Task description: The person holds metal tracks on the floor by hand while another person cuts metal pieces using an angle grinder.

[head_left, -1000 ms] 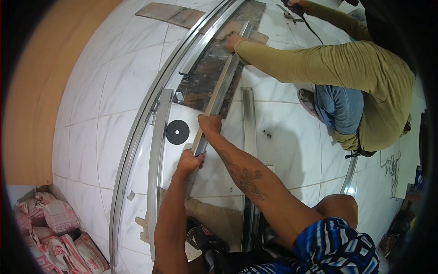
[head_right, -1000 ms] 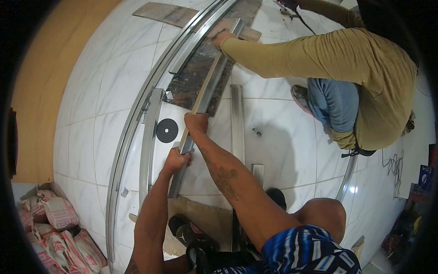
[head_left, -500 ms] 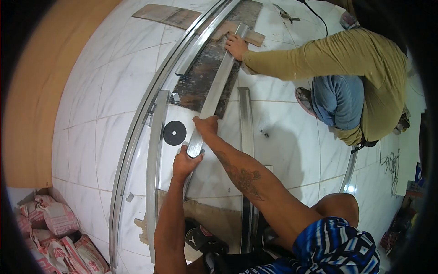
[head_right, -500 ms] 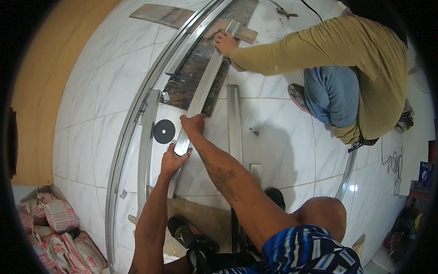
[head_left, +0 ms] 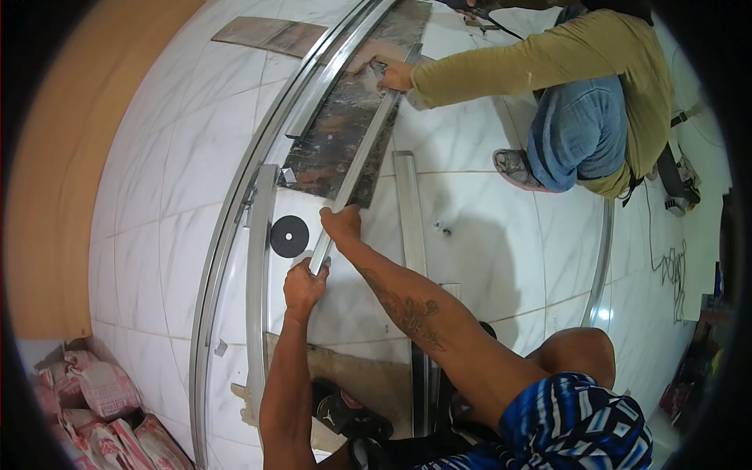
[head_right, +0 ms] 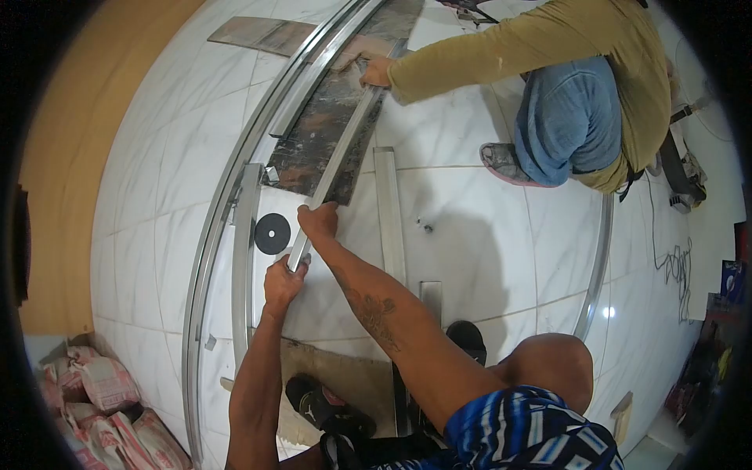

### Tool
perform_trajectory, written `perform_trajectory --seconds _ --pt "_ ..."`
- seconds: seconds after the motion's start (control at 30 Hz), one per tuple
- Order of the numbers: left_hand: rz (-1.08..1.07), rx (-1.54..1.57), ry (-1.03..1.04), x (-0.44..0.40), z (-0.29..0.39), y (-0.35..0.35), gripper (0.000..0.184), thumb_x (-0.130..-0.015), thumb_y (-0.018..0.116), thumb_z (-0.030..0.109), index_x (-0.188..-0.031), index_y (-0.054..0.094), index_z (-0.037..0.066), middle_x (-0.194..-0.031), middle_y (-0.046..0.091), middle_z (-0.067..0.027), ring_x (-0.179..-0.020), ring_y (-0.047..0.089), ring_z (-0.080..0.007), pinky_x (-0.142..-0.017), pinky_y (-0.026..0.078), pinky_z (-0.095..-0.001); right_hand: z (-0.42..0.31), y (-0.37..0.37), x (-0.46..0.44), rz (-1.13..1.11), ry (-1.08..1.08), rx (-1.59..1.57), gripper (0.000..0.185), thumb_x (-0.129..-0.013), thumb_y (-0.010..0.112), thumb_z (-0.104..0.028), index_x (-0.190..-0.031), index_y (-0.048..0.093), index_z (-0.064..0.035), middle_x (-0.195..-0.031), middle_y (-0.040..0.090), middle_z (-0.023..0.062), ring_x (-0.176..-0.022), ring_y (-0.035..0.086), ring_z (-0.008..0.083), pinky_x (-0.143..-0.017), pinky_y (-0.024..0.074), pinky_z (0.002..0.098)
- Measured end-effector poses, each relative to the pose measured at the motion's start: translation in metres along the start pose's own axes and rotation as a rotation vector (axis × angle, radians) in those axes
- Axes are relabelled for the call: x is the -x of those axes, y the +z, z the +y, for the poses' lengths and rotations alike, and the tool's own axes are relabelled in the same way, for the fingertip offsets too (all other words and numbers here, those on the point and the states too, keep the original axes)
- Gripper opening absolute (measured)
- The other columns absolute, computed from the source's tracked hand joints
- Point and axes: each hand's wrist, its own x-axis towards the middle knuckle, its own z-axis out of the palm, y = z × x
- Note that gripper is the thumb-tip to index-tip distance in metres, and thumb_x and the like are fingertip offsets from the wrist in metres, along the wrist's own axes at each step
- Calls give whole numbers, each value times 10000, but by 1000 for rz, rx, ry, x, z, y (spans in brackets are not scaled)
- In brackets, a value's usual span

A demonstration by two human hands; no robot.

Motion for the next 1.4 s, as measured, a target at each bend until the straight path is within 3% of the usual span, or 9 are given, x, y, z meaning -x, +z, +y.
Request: perform_trajectory --seconds 0.07,0.57,0.67,0.77,0.93,1.03,1.17,1.27,1.4 --pt "119 -100 128 -2 -10 9 391 -850 761 363 -968 704 -5 -940 699 -225 -871 678 -420 -805 542 -500 1 0 -1 -23 -13 -6 697 -792 727 -281 -1238 437 169 -1170 641 394 -1123 660 481 -1006 520 485" --pt "90 -118 -36 3 11 8 394 -840 772 314 -1079 647 26 -1046 675 -193 -984 690 -398 -850 563 -507 19 16 -24 -115 59 -112 658 -783 681 -210 -1237 432 198 -1227 606 416 -1175 628 500 -1055 491 460" --pt "105 -119 -10 2 9 9 369 -841 768 303 -1057 647 29 -1045 691 -195 -970 695 -400 -848 563 -506 42 44 -42 119 -53 -61 360 -788 668 -169 -937 597 151 -706 698 209 -671 722 301 -699 573 410" --pt "95 -105 -9 2 7 11 351 -844 764 292 -1039 642 28 -1029 706 -198 -961 697 -404 -845 564 -504 47 47 -45 147 -65 -72 298 -780 656 -161 -839 628 131 -674 691 206 -639 713 286 -665 568 407" --pt "46 -119 -31 0 7 8 499 -854 754 314 -1241 640 20 -1045 725 -229 -964 708 -412 -869 561 -500 56 49 -51 127 -151 -80 271 -774 642 -154 -696 652 105 -631 683 195 -589 697 263 -608 556 396" --pt "37 -126 -46 1 8 7 477 -855 751 312 -1220 646 22 -1036 726 -231 -958 709 -416 -861 563 -504 57 50 -53 131 -156 -75 270 -776 635 -144 -703 657 116 -642 687 198 -598 706 267 -601 553 396" --pt "29 -126 -56 -1 6 9 434 -855 748 310 -1163 654 18 -1016 728 -230 -948 708 -419 -851 566 -506 44 32 -48 -113 -29 -102 566 -767 659 -173 -1142 488 215 -1077 669 376 -1048 691 457 -940 540 437" --pt "107 -102 -13 0 3 14 342 -842 744 302 -1023 656 25 -962 725 -213 -902 711 -414 -815 571 -518 45 37 -44 26 -78 -152 309 -782 636 -132 -832 640 173 -741 703 238 -676 749 288 -557 544 390" --pt "82 -111 -23 -1 1 15 340 -847 744 306 -1023 655 29 -948 724 -210 -890 712 -411 -809 573 -515 30 24 -30 -17 -56 -157 327 -782 635 -130 -875 632 183 -766 703 234 -696 757 294 -524 536 394"
